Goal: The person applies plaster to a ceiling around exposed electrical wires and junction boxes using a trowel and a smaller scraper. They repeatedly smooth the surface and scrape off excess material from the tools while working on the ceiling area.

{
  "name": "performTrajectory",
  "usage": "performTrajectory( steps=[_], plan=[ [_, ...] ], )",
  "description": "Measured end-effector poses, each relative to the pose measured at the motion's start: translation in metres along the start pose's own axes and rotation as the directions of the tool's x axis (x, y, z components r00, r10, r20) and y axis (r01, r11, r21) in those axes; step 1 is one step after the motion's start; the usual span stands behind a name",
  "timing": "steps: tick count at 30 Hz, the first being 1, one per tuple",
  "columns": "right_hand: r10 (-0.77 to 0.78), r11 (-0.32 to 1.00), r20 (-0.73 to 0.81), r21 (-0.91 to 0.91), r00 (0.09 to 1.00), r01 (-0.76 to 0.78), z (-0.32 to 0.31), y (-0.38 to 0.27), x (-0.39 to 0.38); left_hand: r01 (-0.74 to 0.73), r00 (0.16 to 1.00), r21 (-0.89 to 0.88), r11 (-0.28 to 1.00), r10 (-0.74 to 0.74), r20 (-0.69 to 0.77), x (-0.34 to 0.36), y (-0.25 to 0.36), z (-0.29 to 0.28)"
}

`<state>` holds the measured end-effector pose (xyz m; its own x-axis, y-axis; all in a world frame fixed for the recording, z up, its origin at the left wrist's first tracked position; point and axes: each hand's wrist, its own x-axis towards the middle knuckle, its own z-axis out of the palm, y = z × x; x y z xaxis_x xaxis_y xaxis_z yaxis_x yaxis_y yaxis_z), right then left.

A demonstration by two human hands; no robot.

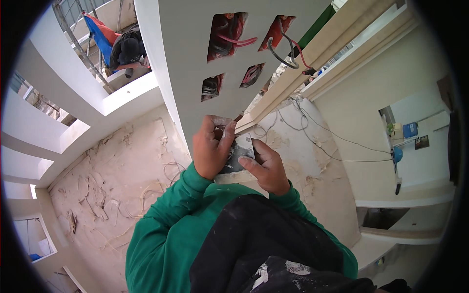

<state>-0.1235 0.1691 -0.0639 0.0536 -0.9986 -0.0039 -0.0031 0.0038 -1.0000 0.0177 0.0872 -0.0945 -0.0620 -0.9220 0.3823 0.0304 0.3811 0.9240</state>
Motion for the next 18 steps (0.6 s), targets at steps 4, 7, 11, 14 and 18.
performTrajectory(
  steps=[4,7,11,14,18],
  plan=[
    [0.060,0.950,0.131,-0.312,0.990,-0.016,-0.040,-0.004,0.001,0.036,0.998,-0.150,0.988,-0.042,-0.042,0.012,-0.001,0.001],
    [0.037,0.989,-0.048,-0.142,0.998,-0.044,-0.063,0.016,-0.008,0.075,0.995,-0.322,0.944,-0.092,-0.037,0.019,0.009,0.000],
    [0.037,0.853,-0.264,0.510,0.964,0.107,-0.084,0.036,-0.001,-0.077,0.997,-0.070,0.995,0.079,0.026,0.025,0.032,0.005],
    [0.127,0.628,-0.105,0.778,0.986,0.002,-0.105,0.053,0.005,-0.382,0.922,0.387,0.839,0.316,0.225,0.054,0.063,0.002],
    [0.192,0.602,0.059,0.781,0.980,-0.165,-0.123,0.067,0.010,-0.460,0.875,0.683,0.567,0.420,0.240,0.091,0.079,0.001]
  ],
)
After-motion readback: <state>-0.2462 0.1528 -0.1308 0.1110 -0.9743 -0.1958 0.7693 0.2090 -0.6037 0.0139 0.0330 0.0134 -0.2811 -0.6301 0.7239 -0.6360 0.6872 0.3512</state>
